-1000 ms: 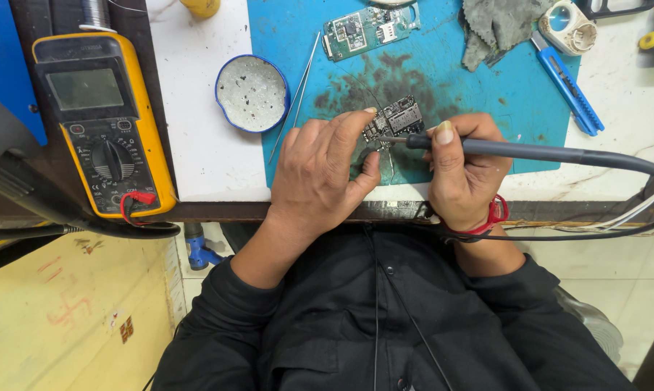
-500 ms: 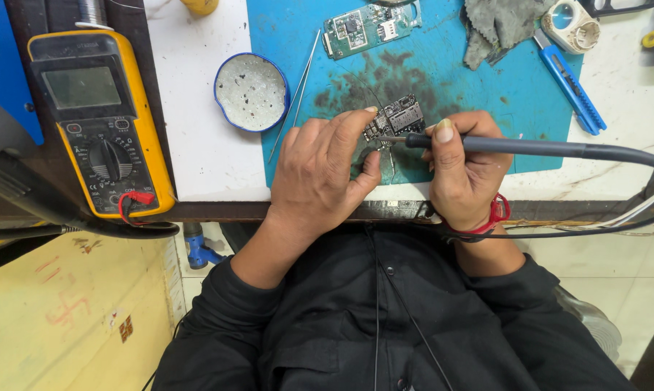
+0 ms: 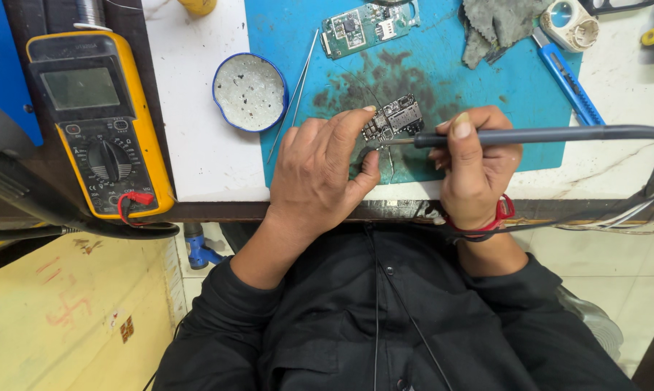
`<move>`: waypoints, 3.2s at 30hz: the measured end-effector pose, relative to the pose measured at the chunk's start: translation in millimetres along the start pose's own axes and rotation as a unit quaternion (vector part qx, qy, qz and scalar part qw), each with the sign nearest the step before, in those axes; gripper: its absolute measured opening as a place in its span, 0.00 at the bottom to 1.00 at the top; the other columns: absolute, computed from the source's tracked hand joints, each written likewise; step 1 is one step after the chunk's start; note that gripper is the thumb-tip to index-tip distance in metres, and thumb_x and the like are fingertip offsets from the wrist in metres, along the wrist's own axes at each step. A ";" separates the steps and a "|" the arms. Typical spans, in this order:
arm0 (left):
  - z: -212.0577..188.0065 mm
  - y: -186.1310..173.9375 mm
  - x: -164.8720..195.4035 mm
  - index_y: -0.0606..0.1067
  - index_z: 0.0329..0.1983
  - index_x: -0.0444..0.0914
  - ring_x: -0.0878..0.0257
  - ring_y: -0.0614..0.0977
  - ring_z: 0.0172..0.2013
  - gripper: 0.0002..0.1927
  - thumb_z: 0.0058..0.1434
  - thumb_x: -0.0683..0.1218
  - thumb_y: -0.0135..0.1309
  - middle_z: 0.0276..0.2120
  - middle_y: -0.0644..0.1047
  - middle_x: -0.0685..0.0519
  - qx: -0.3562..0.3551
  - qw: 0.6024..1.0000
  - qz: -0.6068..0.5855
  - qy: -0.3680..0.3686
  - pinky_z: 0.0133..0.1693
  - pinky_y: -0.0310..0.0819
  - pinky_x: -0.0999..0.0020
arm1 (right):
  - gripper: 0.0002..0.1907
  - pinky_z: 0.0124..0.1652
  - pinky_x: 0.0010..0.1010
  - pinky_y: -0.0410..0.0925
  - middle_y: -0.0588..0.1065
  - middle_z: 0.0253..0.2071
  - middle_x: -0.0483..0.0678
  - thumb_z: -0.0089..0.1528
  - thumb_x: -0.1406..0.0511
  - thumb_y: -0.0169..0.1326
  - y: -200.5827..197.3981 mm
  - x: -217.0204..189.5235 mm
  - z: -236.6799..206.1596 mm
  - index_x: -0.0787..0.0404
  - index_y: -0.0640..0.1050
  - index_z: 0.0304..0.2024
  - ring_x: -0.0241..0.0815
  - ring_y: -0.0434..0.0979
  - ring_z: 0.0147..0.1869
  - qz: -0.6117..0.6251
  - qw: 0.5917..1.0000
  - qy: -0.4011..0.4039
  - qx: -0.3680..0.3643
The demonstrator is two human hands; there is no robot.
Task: The person solders a small circuit board using a soldering iron and solder wire, then applies flux and cleans the board with a toothbrush. They also use a hot air gun and tweezers to adjust components on the board.
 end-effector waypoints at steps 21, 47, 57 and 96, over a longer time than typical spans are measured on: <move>0.4 -0.9 0.5 0.66 0.65 0.39 0.58 0.76 0.42 0.30 0.63 0.47 0.64 0.51 0.78 0.54 -0.001 1.000 -0.003 -0.001 0.45 0.66 0.61 | 0.09 0.32 0.19 0.63 0.73 0.30 0.43 0.77 0.65 0.53 10.9 -6.4 -2.9 0.65 0.73 0.43 0.28 0.70 0.30 -0.080 0.995 -0.051 -0.034; 0.6 0.3 1.1 0.66 0.65 0.39 0.59 0.75 0.41 0.30 0.63 0.47 0.64 0.51 0.78 0.54 0.000 1.000 -0.002 0.002 0.44 0.66 0.61 | 0.10 0.33 0.20 0.65 0.73 0.29 0.44 0.77 0.65 0.53 9.7 -6.7 -2.7 0.66 0.74 0.43 0.28 0.70 0.30 -0.087 0.994 -0.053 -0.030; -0.1 -0.2 0.6 0.66 0.65 0.39 0.59 0.76 0.42 0.29 0.64 0.47 0.64 0.52 0.78 0.54 0.003 1.000 -0.002 0.001 0.44 0.66 0.61 | 0.09 0.34 0.20 0.66 0.74 0.30 0.44 0.77 0.65 0.53 10.1 -6.2 -3.7 0.66 0.73 0.44 0.29 0.71 0.31 -0.090 0.994 -0.054 -0.029; 0.5 -0.4 -0.7 0.66 0.65 0.39 0.57 0.76 0.42 0.30 0.62 0.47 0.64 0.52 0.78 0.53 0.002 1.000 -0.010 0.000 0.46 0.68 0.60 | 0.09 0.34 0.21 0.66 0.76 0.32 0.46 0.77 0.67 0.53 13.4 -14.7 -5.2 0.67 0.73 0.43 0.29 0.73 0.31 -0.116 0.987 -0.100 -0.041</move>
Point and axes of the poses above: each hand's wrist, its own z-axis towards the middle knuckle, its own y-axis out of the palm, x = y × z, the point moved 10 cm from there along z, towards the middle knuckle
